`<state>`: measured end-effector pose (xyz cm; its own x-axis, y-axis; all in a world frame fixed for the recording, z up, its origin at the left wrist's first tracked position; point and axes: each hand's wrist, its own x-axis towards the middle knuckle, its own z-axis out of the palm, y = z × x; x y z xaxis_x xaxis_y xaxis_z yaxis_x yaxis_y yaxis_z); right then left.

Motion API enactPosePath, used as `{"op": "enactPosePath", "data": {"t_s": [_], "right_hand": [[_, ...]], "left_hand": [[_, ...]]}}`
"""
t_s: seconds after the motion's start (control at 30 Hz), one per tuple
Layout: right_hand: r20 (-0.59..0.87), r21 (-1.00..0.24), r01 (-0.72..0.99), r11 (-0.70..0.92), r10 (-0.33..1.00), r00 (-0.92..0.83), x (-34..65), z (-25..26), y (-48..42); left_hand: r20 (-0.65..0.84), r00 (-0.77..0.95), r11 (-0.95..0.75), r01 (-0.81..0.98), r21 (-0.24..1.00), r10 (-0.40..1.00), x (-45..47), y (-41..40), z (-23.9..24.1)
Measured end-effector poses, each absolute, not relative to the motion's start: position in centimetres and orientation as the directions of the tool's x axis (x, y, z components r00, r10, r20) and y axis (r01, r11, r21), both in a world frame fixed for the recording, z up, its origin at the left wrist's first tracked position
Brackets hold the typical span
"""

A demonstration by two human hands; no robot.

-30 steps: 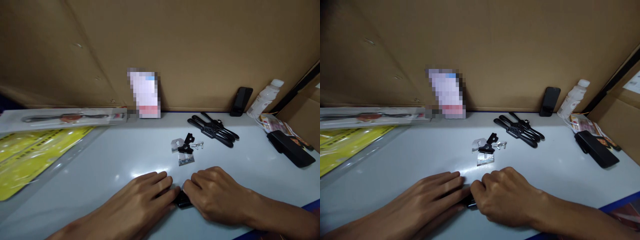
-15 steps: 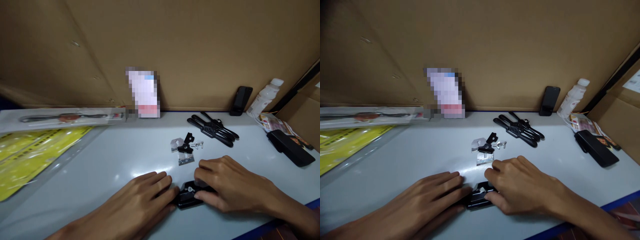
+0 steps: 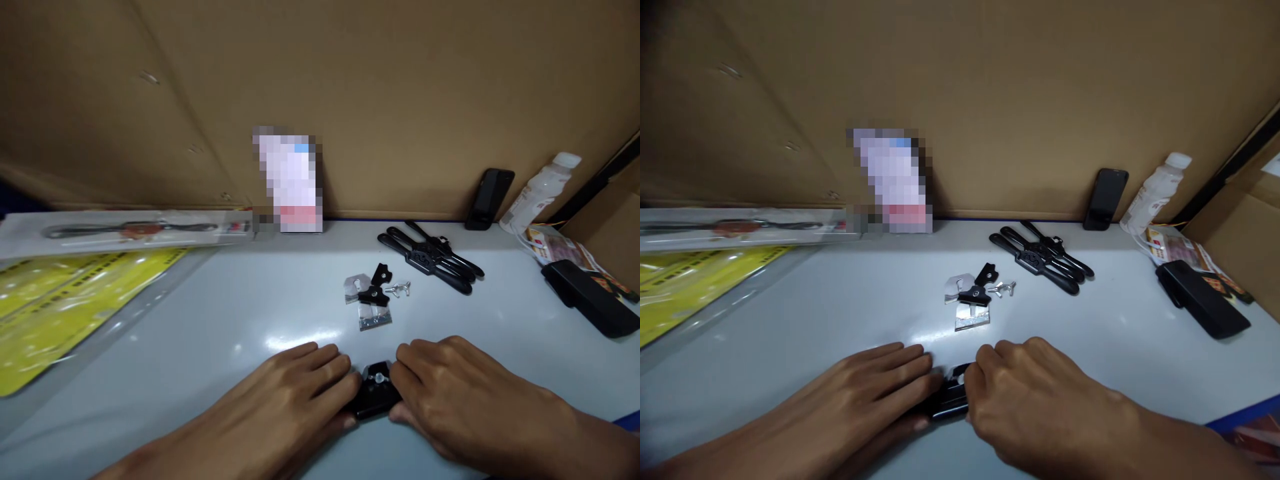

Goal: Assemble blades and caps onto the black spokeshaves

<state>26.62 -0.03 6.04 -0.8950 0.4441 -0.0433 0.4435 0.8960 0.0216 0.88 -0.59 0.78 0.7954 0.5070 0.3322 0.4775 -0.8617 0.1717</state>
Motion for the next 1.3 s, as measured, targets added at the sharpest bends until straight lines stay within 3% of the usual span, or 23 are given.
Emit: {"op": "enactPosePath", "data": {"t_s": [0.2,0.43,0.67,0.8,0.97,1.17,1.3], "right_hand": [[-0.020,-0.025,0.442,0.897,0.442,-0.897,26.6,5.7,0.0],[-0.150,-0.169,0.592,0.788,0.573,-0.805,27.1,7.4,1.0],[-0.208,-0.198,0.575,0.794,0.539,-0.816,27.3,7.9,1.8],[-0.158,-0.137,0.546,0.826,0.526,-0.836,27.2,7.6,1.4],[-0.055,0.037,0.479,0.877,0.480,-0.875,27.6,6.5,0.8],[0.049,0.121,0.382,0.916,0.379,-0.924,28.6,5.0,1.1],[0.207,0.134,0.333,0.933,0.303,-0.930,28.9,3.7,1.3]], "left_hand": [[0.348,0.789,-0.862,0.461,0.210,0.507,1.0,-0.5,0.9],[0.365,0.793,-0.873,0.447,0.198,0.488,1.0,-0.4,1.0],[0.382,0.789,-0.877,0.438,0.197,0.481,0.9,-0.3,1.2],[0.367,0.788,-0.869,0.450,0.205,0.495,0.8,-0.3,1.2],[0.369,0.779,-0.861,0.466,0.202,0.508,0.8,-0.3,0.8],[0.342,0.779,-0.850,0.481,0.213,0.526,0.5,-0.4,0.4],[0.337,0.774,-0.844,0.485,0.229,0.536,0.5,-0.4,0.3]]}}
